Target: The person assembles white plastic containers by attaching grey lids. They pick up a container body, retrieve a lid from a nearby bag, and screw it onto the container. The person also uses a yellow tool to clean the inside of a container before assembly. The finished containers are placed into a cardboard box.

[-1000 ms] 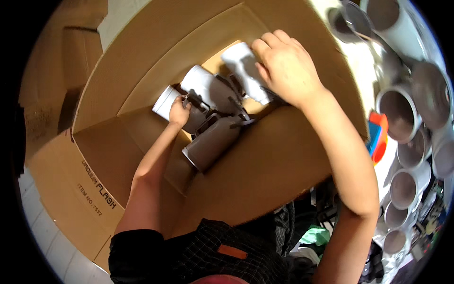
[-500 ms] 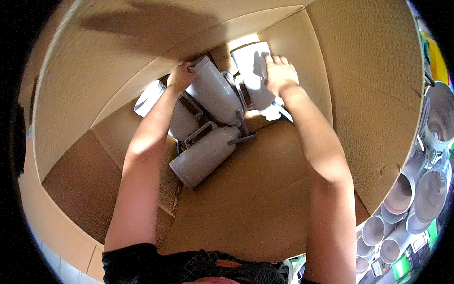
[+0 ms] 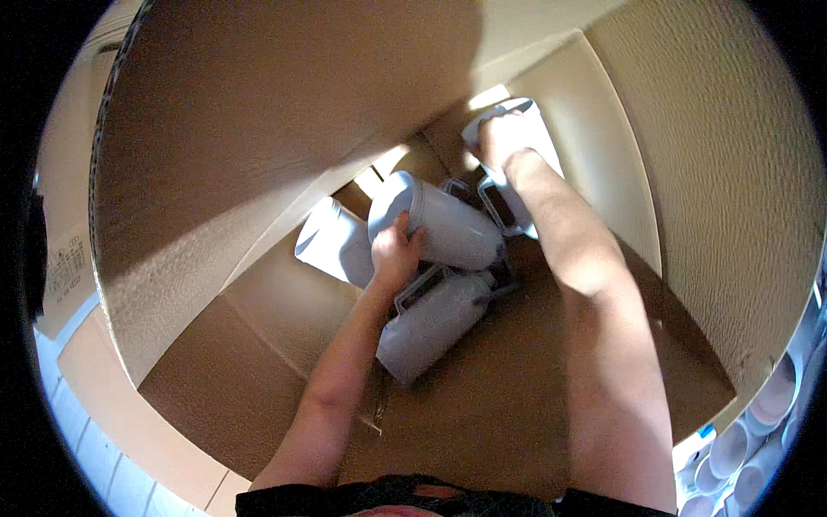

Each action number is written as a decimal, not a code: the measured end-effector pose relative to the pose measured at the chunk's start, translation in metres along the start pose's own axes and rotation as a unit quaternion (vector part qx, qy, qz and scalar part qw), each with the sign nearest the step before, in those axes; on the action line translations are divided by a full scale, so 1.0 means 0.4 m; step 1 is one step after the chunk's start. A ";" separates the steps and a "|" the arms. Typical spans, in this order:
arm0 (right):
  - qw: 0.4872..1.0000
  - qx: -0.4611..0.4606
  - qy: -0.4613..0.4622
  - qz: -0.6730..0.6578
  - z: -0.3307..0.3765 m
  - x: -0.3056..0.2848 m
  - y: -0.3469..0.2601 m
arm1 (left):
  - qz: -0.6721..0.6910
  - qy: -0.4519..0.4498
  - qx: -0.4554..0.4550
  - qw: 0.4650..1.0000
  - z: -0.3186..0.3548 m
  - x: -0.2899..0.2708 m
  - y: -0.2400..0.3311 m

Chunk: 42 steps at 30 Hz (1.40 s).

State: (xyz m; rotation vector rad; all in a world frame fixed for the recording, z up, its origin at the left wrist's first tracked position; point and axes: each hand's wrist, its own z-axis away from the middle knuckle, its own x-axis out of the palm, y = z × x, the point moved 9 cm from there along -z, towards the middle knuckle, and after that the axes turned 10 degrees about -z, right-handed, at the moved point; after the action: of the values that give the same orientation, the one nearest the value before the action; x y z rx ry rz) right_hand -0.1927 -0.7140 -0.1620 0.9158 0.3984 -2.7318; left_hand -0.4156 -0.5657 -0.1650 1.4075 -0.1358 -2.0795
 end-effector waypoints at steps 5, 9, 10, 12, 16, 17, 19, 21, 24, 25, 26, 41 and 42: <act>0.992 -0.042 -0.093 -0.075 0.078 0.043 0.009 | -0.011 -0.113 0.050 0.992 0.041 -0.022 0.274; 0.997 0.010 -0.081 0.013 0.241 0.140 -0.098 | 0.042 -0.109 0.160 0.980 0.262 0.127 0.352; 0.996 0.023 -0.062 0.053 0.265 0.151 -0.076 | 0.041 -0.036 0.219 0.974 0.280 0.073 0.364; 0.998 0.023 -0.043 0.040 0.309 0.160 -0.036 | 0.035 0.112 0.335 0.935 0.337 -0.063 0.308; 0.999 0.024 -0.034 0.009 0.376 0.161 -0.015 | -0.238 0.249 -0.012 0.939 0.179 -0.339 -0.121; 1.000 0.000 0.001 0.005 0.379 0.167 -0.029 | -0.287 0.154 -0.039 0.944 0.148 -0.308 -0.257; 0.998 0.004 0.041 -0.040 0.391 0.187 -0.035 | -0.346 -0.006 -0.066 0.936 0.157 -0.238 -0.371; 0.999 0.024 0.024 -0.029 0.409 0.193 -0.055 | -0.364 -0.026 -0.015 0.931 0.221 -0.207 -0.379; 0.999 0.029 -0.026 0.000 0.438 0.195 -0.053 | -0.209 -0.013 -0.078 0.975 0.373 -0.175 -0.396; 0.999 0.027 -0.029 0.017 0.455 0.194 -0.069 | -0.210 -0.030 -0.076 0.974 0.416 -0.156 -0.431; 0.999 0.025 -0.033 0.034 0.468 0.200 -0.078 | -0.208 -0.046 -0.078 0.974 0.464 -0.137 -0.472; 0.815 -0.153 0.548 0.108 1.516 -0.195 -0.192 | -0.249 -0.103 0.004 0.963 0.504 -0.038 -0.213; 0.796 -0.160 0.578 0.089 1.578 -0.176 -0.182 | -0.261 -0.093 0.015 0.961 0.489 -0.054 -0.189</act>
State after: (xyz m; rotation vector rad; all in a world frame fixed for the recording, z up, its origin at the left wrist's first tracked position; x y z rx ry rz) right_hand -0.5083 -0.8426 0.3788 2.2477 0.8543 -1.5234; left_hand -0.6129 -0.5415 -0.0951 1.3656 0.1476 -2.6498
